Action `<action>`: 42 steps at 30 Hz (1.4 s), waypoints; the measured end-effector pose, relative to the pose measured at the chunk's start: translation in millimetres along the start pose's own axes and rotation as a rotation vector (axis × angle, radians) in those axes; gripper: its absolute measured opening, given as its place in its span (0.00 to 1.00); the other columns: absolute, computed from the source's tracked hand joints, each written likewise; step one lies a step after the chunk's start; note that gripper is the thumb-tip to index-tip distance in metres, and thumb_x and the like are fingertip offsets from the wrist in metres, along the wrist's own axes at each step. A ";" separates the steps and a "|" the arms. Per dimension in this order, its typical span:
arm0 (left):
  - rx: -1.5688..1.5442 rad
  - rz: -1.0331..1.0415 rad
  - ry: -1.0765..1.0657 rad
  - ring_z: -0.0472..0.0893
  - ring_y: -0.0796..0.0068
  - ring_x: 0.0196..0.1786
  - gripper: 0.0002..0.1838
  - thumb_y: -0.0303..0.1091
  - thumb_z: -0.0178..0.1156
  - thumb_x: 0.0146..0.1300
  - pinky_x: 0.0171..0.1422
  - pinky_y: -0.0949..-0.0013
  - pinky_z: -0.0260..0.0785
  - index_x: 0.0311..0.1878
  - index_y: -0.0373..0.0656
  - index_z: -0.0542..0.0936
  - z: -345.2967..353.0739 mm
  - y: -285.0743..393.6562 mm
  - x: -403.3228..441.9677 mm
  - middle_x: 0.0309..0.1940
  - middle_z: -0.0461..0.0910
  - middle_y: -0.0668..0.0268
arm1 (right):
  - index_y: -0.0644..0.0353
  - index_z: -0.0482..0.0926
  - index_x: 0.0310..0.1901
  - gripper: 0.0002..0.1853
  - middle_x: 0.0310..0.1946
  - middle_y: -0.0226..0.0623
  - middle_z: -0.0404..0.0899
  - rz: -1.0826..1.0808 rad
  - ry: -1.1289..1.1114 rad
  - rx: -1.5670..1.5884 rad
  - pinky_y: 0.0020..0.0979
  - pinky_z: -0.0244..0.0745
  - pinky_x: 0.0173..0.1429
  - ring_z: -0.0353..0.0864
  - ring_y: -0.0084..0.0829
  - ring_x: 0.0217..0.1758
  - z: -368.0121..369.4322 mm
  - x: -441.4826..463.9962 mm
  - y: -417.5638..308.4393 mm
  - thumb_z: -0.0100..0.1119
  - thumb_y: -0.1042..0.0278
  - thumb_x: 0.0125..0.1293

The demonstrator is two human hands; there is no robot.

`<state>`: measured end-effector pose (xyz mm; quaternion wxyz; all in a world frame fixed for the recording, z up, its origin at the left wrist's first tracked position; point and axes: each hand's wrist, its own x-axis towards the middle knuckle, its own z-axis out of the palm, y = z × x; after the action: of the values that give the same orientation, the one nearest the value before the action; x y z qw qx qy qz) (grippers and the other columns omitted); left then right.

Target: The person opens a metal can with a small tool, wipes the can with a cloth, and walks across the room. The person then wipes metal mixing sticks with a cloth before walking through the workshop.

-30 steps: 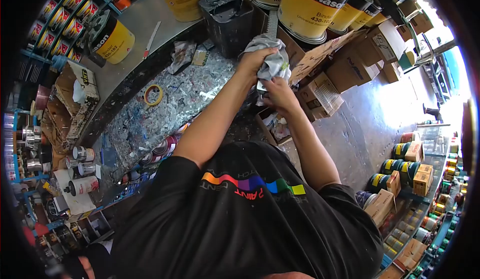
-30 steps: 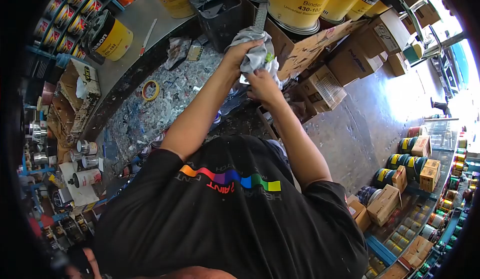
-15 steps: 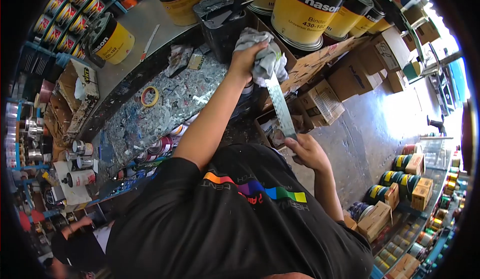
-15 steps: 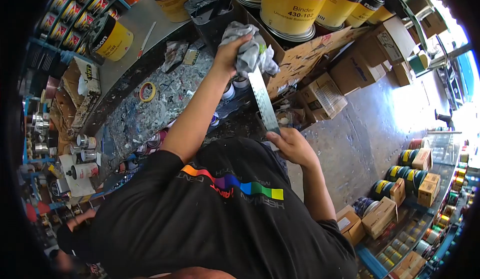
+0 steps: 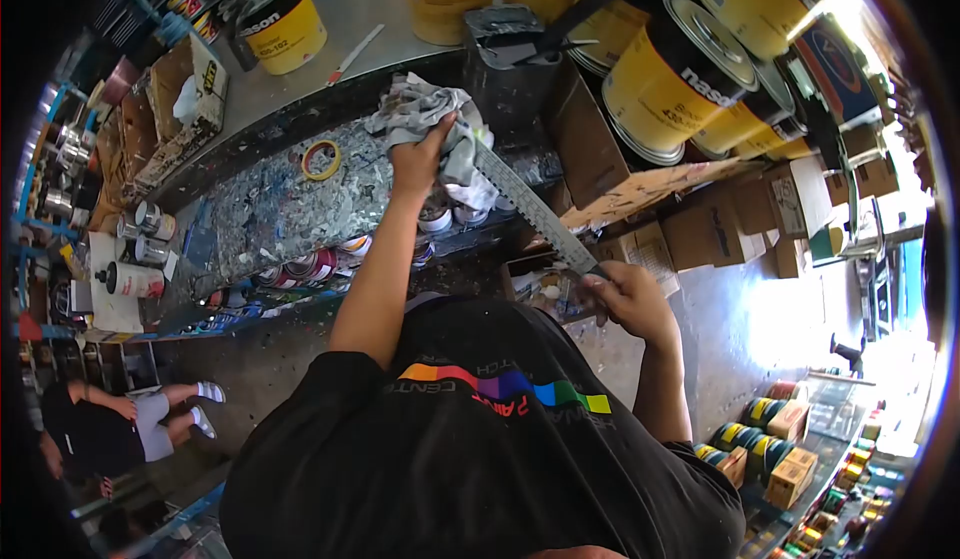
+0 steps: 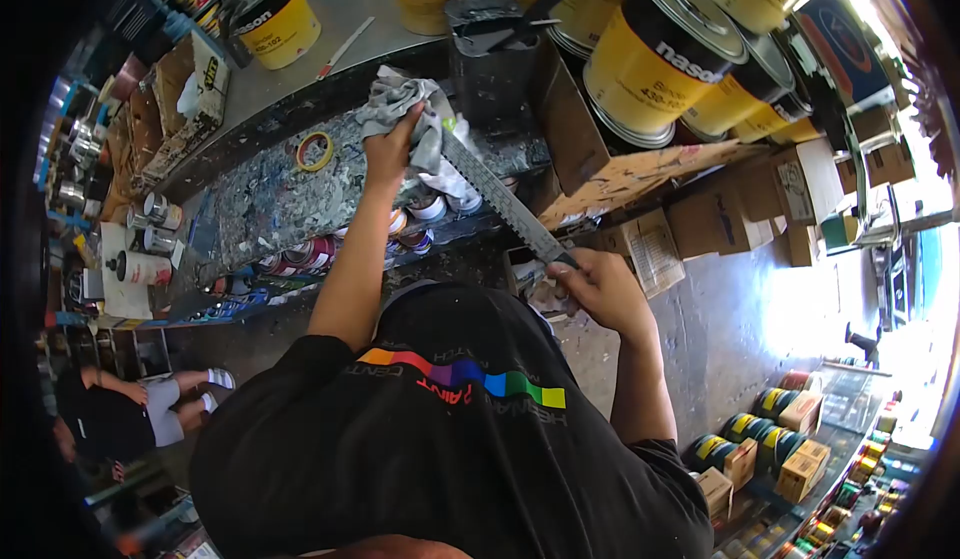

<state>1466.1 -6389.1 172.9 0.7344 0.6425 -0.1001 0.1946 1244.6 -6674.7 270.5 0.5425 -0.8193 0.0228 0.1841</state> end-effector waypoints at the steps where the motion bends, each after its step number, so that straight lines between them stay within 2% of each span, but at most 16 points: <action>1: 0.177 0.141 -0.025 0.84 0.68 0.49 0.14 0.33 0.71 0.61 0.56 0.65 0.73 0.47 0.38 0.84 -14.3 5.2 6.5 0.46 0.86 0.64 | 0.67 0.83 0.38 0.13 0.18 0.30 0.77 -0.054 0.089 -0.017 0.26 0.69 0.24 0.75 0.19 0.18 2.0 3.9 -5.2 0.61 0.62 0.71; 2: 0.358 0.277 -0.048 0.84 0.67 0.49 0.13 0.33 0.70 0.62 0.57 0.65 0.73 0.46 0.37 0.85 -23.9 8.3 10.0 0.45 0.86 0.63 | 0.67 0.84 0.42 0.11 0.19 0.32 0.78 -0.063 0.166 0.075 0.25 0.69 0.24 0.75 0.19 0.19 0.6 3.0 -13.3 0.63 0.66 0.69; 5: 0.572 0.360 0.092 0.85 0.60 0.48 0.11 0.36 0.70 0.60 0.58 0.63 0.72 0.41 0.40 0.87 -42.2 8.4 15.1 0.42 0.87 0.60 | 0.68 0.84 0.44 0.11 0.21 0.33 0.79 -0.227 0.394 -0.113 0.24 0.69 0.27 0.75 0.18 0.21 -15.3 5.5 -51.8 0.63 0.67 0.68; 8: 0.465 0.244 0.182 0.85 0.59 0.49 0.11 0.36 0.67 0.63 0.58 0.62 0.72 0.42 0.38 0.87 -62.1 -15.1 20.5 0.43 0.87 0.58 | 0.69 0.83 0.44 0.12 0.22 0.30 0.78 -0.389 0.604 -0.295 0.22 0.67 0.30 0.71 0.16 0.23 -32.8 21.3 -80.2 0.64 0.67 0.68; 11: 0.492 0.244 0.093 0.84 0.60 0.51 0.11 0.36 0.68 0.63 0.59 0.63 0.72 0.42 0.37 0.87 -75.5 -18.3 14.6 0.44 0.87 0.57 | 0.67 0.84 0.42 0.13 0.19 0.27 0.75 -0.214 0.608 -0.278 0.22 0.64 0.26 0.69 0.14 0.20 -59.2 37.9 -99.8 0.65 0.63 0.68; 16: 0.303 -0.044 0.046 0.84 0.64 0.52 0.19 0.44 0.68 0.65 0.59 0.64 0.71 0.46 0.36 0.86 -75.8 -16.1 0.1 0.46 0.87 0.59 | 0.63 0.84 0.47 0.13 0.18 0.23 0.74 -0.268 0.626 -0.169 0.20 0.57 0.19 0.67 0.13 0.17 -95.4 94.0 -138.6 0.66 0.63 0.67; 19: 0.321 -0.134 0.033 0.84 0.63 0.52 0.23 0.50 0.68 0.64 0.59 0.66 0.71 0.47 0.36 0.85 -77.5 -33.9 -5.1 0.46 0.87 0.59 | 0.65 0.81 0.49 0.18 0.20 0.29 0.77 -0.306 0.670 -0.213 0.22 0.66 0.24 0.74 0.17 0.19 -105.4 145.5 -157.0 0.68 0.62 0.64; 23: 0.462 -0.596 -0.029 0.83 0.63 0.52 0.34 0.58 0.70 0.58 0.58 0.67 0.71 0.46 0.29 0.84 -75.9 -9.1 -4.8 0.46 0.86 0.51 | 0.64 0.79 0.54 0.22 0.24 0.37 0.81 -0.539 0.948 -0.468 0.31 0.77 0.36 0.84 0.32 0.29 -107.1 216.6 -144.2 0.69 0.61 0.61; 24: 0.459 -0.786 -0.058 0.82 0.66 0.52 0.36 0.57 0.72 0.56 0.58 0.68 0.70 0.48 0.25 0.83 -74.9 7.6 -0.3 0.48 0.85 0.51 | 0.63 0.78 0.55 0.23 0.27 0.40 0.82 -0.531 0.978 -0.471 0.33 0.77 0.40 0.84 0.35 0.33 -104.8 218.5 -141.0 0.69 0.61 0.61; 26: 0.296 -0.763 -0.029 0.81 0.67 0.52 0.35 0.54 0.73 0.56 0.58 0.69 0.70 0.49 0.25 0.82 -82.8 -9.6 -6.5 0.50 0.84 0.54 | 0.62 0.76 0.57 0.25 0.34 0.46 0.83 -0.518 1.035 -0.474 0.37 0.78 0.48 0.85 0.41 0.41 -81.5 211.6 -146.0 0.69 0.62 0.60; 29: 0.072 -0.800 -0.028 0.81 0.68 0.52 0.29 0.43 0.73 0.56 0.59 0.69 0.69 0.54 0.28 0.81 -98.2 -23.9 -10.6 0.53 0.83 0.59 | 0.61 0.74 0.58 0.26 0.43 0.51 0.81 -0.698 1.339 -0.743 0.40 0.76 0.55 0.83 0.45 0.47 -59.6 210.1 -123.6 0.69 0.63 0.61; 30: -0.029 -0.766 -0.031 0.81 0.69 0.52 0.28 0.41 0.73 0.57 0.59 0.69 0.69 0.54 0.29 0.81 -105.3 -44.8 -15.7 0.52 0.83 0.60 | 0.61 0.73 0.59 0.26 0.50 0.56 0.79 -0.570 1.259 -0.551 0.42 0.73 0.61 0.80 0.50 0.55 -45.4 203.1 -120.8 0.68 0.65 0.61; 34: -0.094 -0.690 -0.048 0.80 0.70 0.53 0.24 0.35 0.70 0.59 0.60 0.69 0.69 0.56 0.31 0.80 -114.2 -65.7 -22.5 0.52 0.82 0.61 | 0.62 0.71 0.61 0.26 0.54 0.59 0.78 -0.642 1.142 -0.469 0.43 0.73 0.62 0.78 0.55 0.58 -60.3 237.0 -97.8 0.66 0.67 0.62; 37: -0.125 -0.665 -0.034 0.80 0.70 0.53 0.23 0.36 0.70 0.60 0.60 0.69 0.70 0.55 0.31 0.80 -107.5 -55.9 -22.0 0.52 0.83 0.61 | 0.61 0.69 0.63 0.29 0.48 0.56 0.81 -0.802 1.132 -0.435 0.43 0.73 0.62 0.80 0.54 0.55 -79.1 255.7 -106.6 0.67 0.67 0.61; 40: -0.104 -0.606 -0.005 0.81 0.70 0.52 0.22 0.36 0.70 0.61 0.59 0.69 0.71 0.54 0.31 0.80 -94.7 -48.6 -18.8 0.51 0.83 0.61 | 0.59 0.67 0.66 0.32 0.50 0.55 0.77 -0.605 1.025 -0.390 0.45 0.73 0.62 0.77 0.55 0.56 -75.3 246.6 -111.9 0.68 0.68 0.60; 42: -0.018 -0.626 0.026 0.82 0.70 0.51 0.19 0.33 0.68 0.62 0.57 0.68 0.72 0.53 0.32 0.81 -88.5 -45.8 -11.9 0.50 0.84 0.62 | 0.58 0.66 0.67 0.34 0.55 0.55 0.72 -0.752 1.119 -0.463 0.45 0.73 0.62 0.75 0.54 0.58 -59.5 238.1 -101.6 0.68 0.69 0.59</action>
<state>1465.2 -6308.5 113.1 0.7656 0.6330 0.1103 -0.0335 1506.8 -6647.7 302.7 0.2881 -0.8375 -0.0260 -0.4637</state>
